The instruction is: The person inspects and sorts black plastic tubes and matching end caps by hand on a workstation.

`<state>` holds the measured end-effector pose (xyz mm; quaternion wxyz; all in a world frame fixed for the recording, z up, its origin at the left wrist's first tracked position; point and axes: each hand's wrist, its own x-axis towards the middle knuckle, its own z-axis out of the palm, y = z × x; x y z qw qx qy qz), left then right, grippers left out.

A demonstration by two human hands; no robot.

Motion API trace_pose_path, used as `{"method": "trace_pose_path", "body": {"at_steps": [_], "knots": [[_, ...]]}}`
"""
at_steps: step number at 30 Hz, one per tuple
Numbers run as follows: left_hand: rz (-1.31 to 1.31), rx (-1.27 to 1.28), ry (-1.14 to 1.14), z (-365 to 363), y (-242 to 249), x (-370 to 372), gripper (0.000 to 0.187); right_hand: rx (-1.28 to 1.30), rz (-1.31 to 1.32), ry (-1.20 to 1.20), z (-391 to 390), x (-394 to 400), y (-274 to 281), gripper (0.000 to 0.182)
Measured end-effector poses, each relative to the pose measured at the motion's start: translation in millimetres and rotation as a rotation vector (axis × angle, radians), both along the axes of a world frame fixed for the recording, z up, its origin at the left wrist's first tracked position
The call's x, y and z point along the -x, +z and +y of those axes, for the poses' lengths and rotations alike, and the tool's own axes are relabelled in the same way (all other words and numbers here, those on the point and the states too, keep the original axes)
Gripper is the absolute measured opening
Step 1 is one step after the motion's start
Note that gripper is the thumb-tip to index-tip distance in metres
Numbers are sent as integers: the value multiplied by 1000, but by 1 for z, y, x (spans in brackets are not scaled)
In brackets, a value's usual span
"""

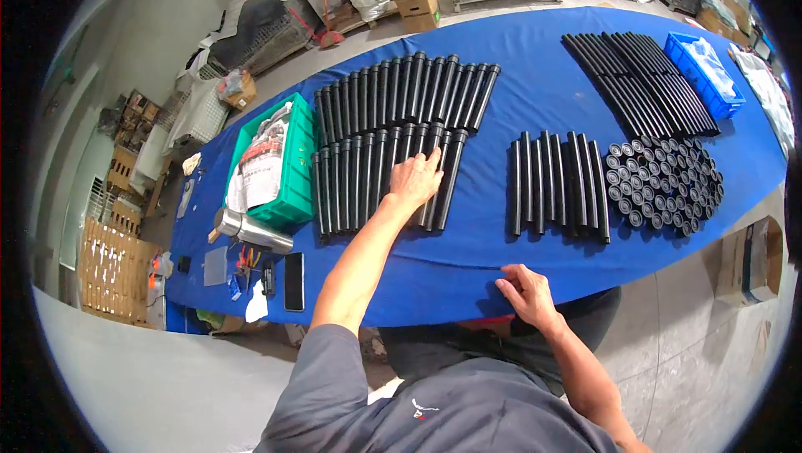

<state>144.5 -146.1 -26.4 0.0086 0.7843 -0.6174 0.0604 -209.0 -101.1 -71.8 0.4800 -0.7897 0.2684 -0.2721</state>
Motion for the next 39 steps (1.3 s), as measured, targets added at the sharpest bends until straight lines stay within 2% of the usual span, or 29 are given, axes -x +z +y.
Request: {"method": "trace_pose_path", "body": {"at_steps": [4,6,8,10,13,16,19,22,24,26,28,30,33,34,35,37,38,39], "knots": [[14,72,-15,6,10,7,53,-19,-8,-3,0,0,2,30],[39,231,-52,8,14,20,49,-18,-8,-13,1,-1,1,30],[62,406,-189,8,16,52,39,4,16,-17,1,-1,5,31],[127,412,-322,9,5,86,38,-17,14,-8,1,0,2,31],[241,318,-394,11,-16,129,39,-7,-16,-10,1,0,0,28],[303,222,-356,11,-28,144,38,-10,-48,-26,2,0,-3,27],[370,245,-353,6,-33,135,36,-23,-27,-28,1,0,-1,27],[458,231,-197,-8,-28,126,40,-45,2,-18,1,0,1,26],[493,105,-56,-17,-24,126,56,-44,-27,5,1,-1,1,25],[451,84,-18,-23,-27,131,61,-11,-75,-15,0,1,2,24],[485,77,27,-25,-31,134,64,-23,-132,-61,1,3,-8,20],[435,95,-31,-13,-34,135,63,-8,-121,-127,0,16,7,16],[426,127,-119,29,-35,143,61,172,-169,-462,-23,52,19,7],[469,164,-127,47,-34,148,60,229,-105,-565,-37,69,33,7],[480,191,-140,66,-34,151,61,363,-80,-651,-56,85,37,9],[497,261,-177,95,-41,155,60,521,160,-784,-93,121,34,26],[500,309,-196,104,-45,156,60,469,367,-832,-101,131,44,36],[523,349,-206,109,-41,160,58,520,439,-823,-113,139,42,39]]}}
